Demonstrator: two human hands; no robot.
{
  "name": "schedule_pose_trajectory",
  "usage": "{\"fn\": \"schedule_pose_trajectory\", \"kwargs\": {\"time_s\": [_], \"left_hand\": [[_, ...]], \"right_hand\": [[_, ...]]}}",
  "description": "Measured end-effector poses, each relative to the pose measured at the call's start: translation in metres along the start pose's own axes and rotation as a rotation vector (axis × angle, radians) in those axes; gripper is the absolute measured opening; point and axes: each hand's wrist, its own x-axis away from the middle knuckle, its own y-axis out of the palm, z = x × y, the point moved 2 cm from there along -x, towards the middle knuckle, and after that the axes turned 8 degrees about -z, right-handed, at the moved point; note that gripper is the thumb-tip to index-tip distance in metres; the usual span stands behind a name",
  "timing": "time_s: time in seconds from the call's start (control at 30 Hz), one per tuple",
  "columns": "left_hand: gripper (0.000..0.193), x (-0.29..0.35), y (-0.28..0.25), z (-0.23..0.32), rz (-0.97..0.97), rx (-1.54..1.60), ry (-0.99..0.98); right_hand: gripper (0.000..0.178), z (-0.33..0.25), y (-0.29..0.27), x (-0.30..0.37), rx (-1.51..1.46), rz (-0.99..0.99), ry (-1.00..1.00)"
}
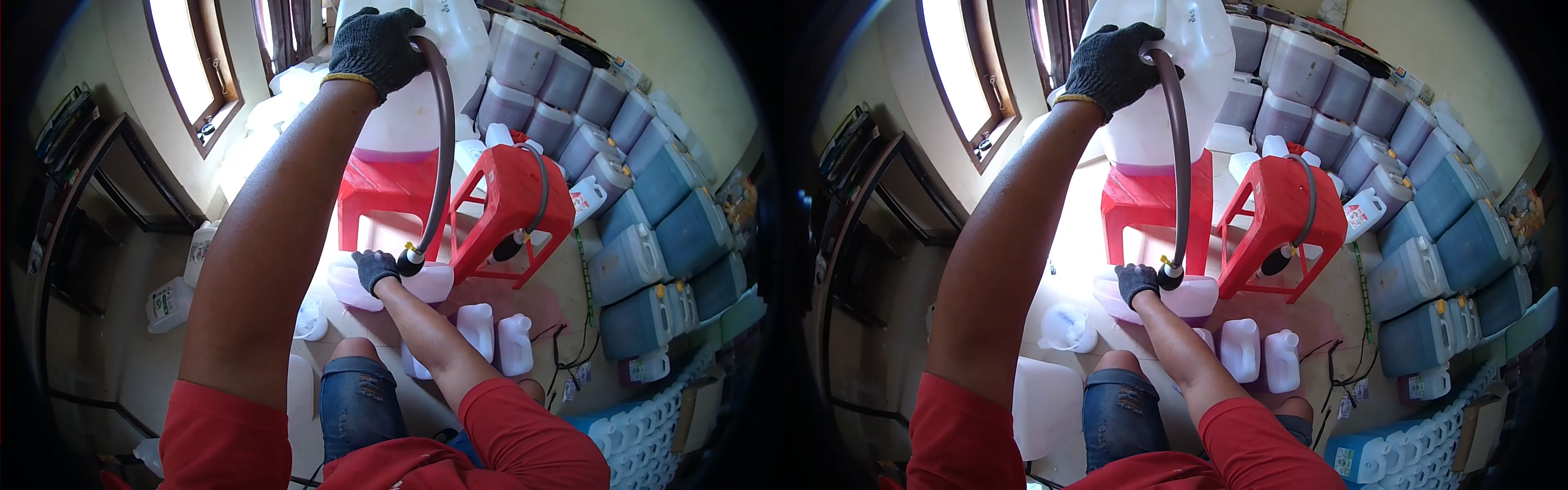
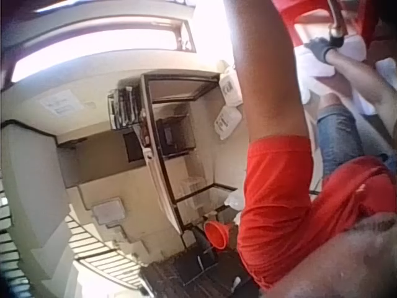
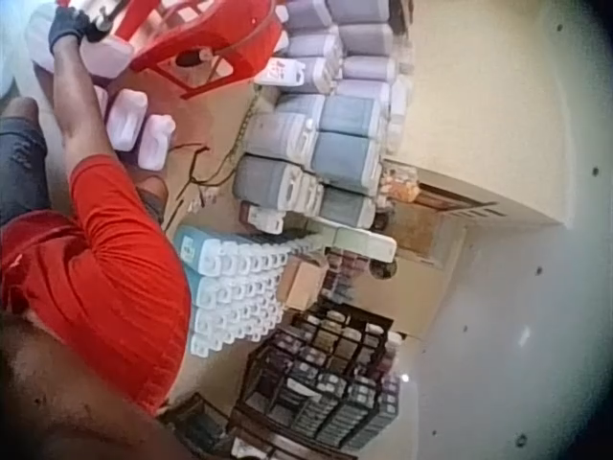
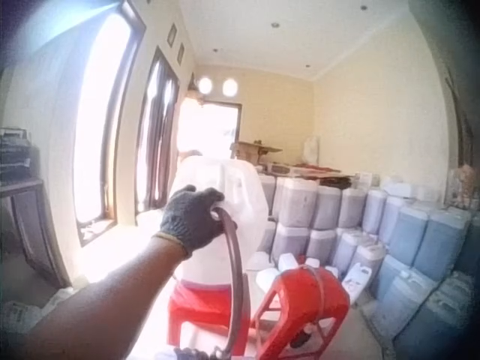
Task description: Filling small plastic jerry cans with liquid from a larger container using a manual siphon pump.
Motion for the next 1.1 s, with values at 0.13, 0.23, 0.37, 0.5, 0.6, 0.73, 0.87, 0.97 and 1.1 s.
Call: {"fn": "schedule_pose_trajectory", "kwargs": {"time_s": [0.13,0.23,0.37,0.5,0.6,0.73,0.87,0.97,1.1], "left_hand": [[0.055,-0.004,0.004,0.006,0.01,-0.001,0.011],[0.055,0.0,-0.002,-0.002,-0.004,-0.008,0.029],[0.054,0.0,-0.001,-0.006,-0.008,-0.026,0.027],[0.054,-0.003,0.006,0.007,-0.032,0.03,-0.014],[0.054,0.005,-0.003,-0.003,-0.014,0.024,-0.002],[0.055,-0.002,-0.005,0.005,-0.004,-0.006,0.003],[0.047,-0.002,-0.005,0.008,-0.006,0.046,-0.006],[0.048,0.004,-0.008,0.008,-0.032,0.0,-0.024],[0.058,-0.001,-0.004,0.008,-0.05,0.033,-0.042]], "right_hand": [[0.029,0.009,0.008,-0.005,-0.023,0.042,0.074],[0.043,-0.001,-0.005,0.0,0.038,-0.06,-0.01],[0.047,-0.002,-0.015,0.008,-0.004,-0.125,-0.01],[0.043,0.006,0.017,0.027,0.087,0.335,-0.095],[0.03,0.0,0.017,0.087,-0.492,0.516,-0.3],[0.027,0.059,0.007,0.148,-0.905,0.892,0.178],[0.06,0.097,-0.017,0.122,-0.738,0.768,0.071],[0.035,0.084,-0.042,0.105,-0.725,0.612,0.05],[0.036,0.079,-0.038,0.095,-0.722,0.64,0.037]]}}
